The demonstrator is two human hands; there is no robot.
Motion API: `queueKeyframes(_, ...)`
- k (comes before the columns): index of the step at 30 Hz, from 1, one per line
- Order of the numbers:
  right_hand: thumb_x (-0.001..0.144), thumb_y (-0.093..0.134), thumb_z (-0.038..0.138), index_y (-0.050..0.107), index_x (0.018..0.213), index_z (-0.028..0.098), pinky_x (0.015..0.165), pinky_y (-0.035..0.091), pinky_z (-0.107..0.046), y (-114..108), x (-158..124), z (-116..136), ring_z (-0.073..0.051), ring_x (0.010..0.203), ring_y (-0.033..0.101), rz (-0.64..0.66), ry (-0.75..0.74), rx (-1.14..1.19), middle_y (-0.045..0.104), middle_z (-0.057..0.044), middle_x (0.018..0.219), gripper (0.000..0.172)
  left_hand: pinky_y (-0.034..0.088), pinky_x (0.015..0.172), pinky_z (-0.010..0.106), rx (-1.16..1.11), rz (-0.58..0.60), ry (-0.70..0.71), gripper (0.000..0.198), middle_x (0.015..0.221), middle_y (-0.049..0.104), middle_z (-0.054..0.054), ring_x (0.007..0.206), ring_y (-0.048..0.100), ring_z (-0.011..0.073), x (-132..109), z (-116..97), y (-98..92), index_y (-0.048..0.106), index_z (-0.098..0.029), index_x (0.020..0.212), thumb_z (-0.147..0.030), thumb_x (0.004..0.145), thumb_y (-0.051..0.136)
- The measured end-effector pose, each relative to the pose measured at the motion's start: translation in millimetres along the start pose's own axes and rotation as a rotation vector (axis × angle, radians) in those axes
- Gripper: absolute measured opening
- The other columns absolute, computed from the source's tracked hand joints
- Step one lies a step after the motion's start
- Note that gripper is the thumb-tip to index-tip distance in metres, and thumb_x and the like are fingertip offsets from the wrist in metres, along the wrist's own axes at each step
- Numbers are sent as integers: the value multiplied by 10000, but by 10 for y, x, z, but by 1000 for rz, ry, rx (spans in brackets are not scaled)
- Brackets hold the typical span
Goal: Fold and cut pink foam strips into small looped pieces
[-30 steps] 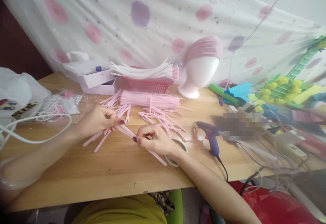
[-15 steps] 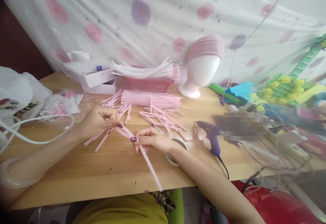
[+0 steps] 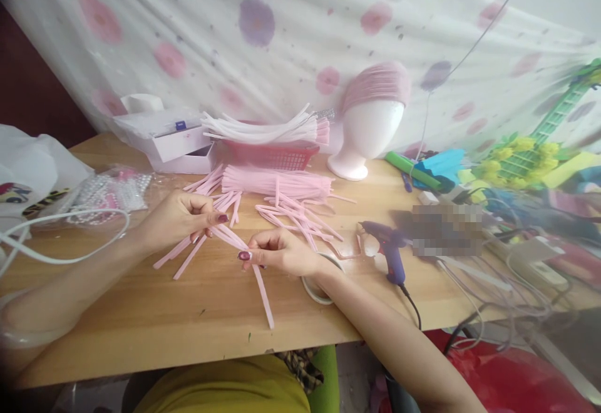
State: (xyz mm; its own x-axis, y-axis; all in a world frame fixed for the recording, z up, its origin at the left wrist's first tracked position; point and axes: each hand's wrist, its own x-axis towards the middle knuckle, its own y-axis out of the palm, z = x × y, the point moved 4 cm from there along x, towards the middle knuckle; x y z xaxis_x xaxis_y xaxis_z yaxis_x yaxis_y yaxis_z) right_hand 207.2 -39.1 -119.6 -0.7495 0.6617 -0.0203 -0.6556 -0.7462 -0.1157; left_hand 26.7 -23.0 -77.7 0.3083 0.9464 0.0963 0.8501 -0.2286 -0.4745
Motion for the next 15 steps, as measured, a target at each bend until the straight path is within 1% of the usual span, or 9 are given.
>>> queueKeyframes(3, 839, 645, 456, 689, 756, 102, 505, 243, -234, -19, -7, 0, -71, 531, 366, 8, 3, -16, 486, 38, 574, 366, 327, 436, 203, 11, -30, 51, 458, 404, 493, -49, 408, 423, 82, 4, 19, -19, 467, -187, 450, -492, 678, 722)
queueKeyframes(6, 880, 585, 448, 697, 755, 99, 500, 237, -244, -21, -4, -35, -78, 512, 355, 15, 27, 65, 439, 44, 531, 387, 319, 449, 215, 19, -73, 131, 454, 408, 457, -54, 432, 395, 86, 3, 38, -44, 449, -193, 444, -460, 697, 715)
queueKeyframes(8, 868, 589, 440, 683, 709, 100, 500, 253, -249, -10, 10, -79, -82, 504, 360, 9, 45, 176, 489, 22, 543, 387, 353, 488, 226, 27, -105, 168, 453, 408, 430, -59, 447, 386, 91, 5, 54, -65, 434, -198, 443, -441, 707, 711)
queueKeyframes(10, 837, 614, 441, 667, 675, 104, 493, 261, -250, 10, 28, -129, -81, 506, 365, 2, 62, 269, 577, -20, 619, 378, 396, 536, 241, 27, -123, 183, 457, 412, 423, -61, 453, 383, 94, 12, 71, -78, 423, -201, 440, -437, 700, 715)
queueKeyframes(12, 832, 608, 468, 670, 679, 105, 478, 248, -248, 33, 42, -172, -78, 497, 357, 5, 74, 337, 598, -31, 643, 399, 421, 566, 253, 21, -118, 180, 453, 415, 430, -59, 454, 393, 99, 18, 88, -75, 428, -204, 436, -442, 690, 717)
queueKeyframes(15, 814, 637, 465, 685, 699, 110, 469, 224, -243, 71, 46, -203, -76, 470, 335, 36, 84, 424, 497, 22, 523, 376, 439, 598, 266, 3, -92, 191, 424, 423, 459, -48, 474, 444, 115, 15, 96, -51, 457, -209, 432, -427, 686, 717)
